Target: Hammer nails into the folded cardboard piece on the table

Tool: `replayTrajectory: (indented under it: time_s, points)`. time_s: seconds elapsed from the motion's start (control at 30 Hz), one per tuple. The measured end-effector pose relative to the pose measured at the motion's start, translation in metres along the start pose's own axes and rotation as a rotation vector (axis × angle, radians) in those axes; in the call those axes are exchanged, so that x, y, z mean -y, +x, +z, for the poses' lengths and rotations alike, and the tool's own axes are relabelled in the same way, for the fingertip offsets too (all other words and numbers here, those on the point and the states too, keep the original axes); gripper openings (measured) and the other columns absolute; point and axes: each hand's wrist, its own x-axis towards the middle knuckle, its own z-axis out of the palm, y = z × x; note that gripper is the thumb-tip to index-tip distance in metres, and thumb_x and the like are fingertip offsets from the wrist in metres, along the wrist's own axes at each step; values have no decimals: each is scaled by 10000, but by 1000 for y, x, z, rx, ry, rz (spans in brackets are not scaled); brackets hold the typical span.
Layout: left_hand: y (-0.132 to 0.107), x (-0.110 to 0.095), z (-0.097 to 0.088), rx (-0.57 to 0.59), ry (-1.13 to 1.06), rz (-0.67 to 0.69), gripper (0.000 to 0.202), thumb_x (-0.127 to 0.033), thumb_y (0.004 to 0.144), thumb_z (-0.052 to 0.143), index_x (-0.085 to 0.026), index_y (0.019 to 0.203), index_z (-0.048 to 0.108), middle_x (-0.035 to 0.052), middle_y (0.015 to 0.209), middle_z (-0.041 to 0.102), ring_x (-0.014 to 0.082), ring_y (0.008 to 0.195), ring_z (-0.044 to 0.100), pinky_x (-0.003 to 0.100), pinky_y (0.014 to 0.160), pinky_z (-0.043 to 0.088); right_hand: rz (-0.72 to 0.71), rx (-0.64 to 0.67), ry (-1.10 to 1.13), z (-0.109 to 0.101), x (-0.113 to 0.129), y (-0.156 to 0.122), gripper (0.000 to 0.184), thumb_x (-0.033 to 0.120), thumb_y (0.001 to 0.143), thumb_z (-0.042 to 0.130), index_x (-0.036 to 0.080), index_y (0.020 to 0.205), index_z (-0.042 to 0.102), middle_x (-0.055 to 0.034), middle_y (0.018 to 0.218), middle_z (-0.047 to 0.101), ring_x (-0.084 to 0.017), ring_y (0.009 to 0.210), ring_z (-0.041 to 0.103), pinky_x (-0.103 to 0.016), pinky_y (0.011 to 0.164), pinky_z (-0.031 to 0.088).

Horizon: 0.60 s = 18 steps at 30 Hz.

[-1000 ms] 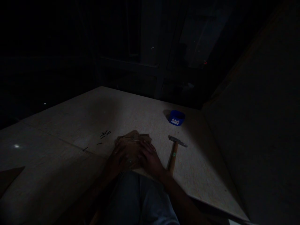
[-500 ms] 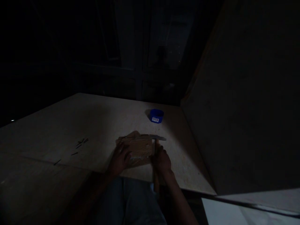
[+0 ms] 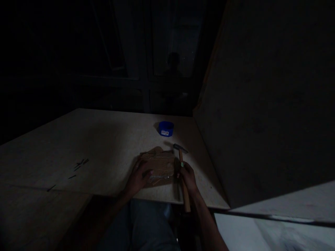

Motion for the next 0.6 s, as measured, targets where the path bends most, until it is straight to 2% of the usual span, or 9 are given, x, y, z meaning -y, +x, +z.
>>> replayTrajectory:
  time_s: [0.1,0.2,0.37,0.47,0.6]
  points:
    - [3,-4,1,-1,23,11,474,-371,914,588,-197,1351,530,162,1464,450,312,1409,391,509,1117,424,-40,-67,45,-8,1,8,331,406,658,727,184,887,636,35,560,600,-151,509,540,-266,531,424]
    - [10,-9,-6,7,85,73,536,-312,885,611,-230,1403,504,142,1512,415,324,1449,336,548,1147,372,-47,-55,103,-13,1,19,336,403,646,748,201,877,611,38,596,606,-152,518,545,-276,550,429]
    - [26,-35,-17,108,251,283,537,-251,869,593,-241,1402,530,118,1579,369,347,1508,210,629,1204,198,-59,18,152,-8,-5,35,350,381,631,755,201,888,601,41,588,596,-156,541,544,-289,588,432]
    - [29,-45,-11,200,293,415,507,-360,903,592,-217,1388,550,130,1566,402,338,1516,200,611,1219,157,-52,62,190,-2,-8,42,334,369,654,727,204,911,593,46,572,574,-158,543,539,-297,599,433]
    - [22,-35,4,245,307,403,590,-544,897,589,-236,1398,548,130,1527,462,336,1483,290,578,1211,207,-46,89,219,0,-13,46,309,372,672,708,219,908,581,51,568,551,-164,546,542,-308,603,439]
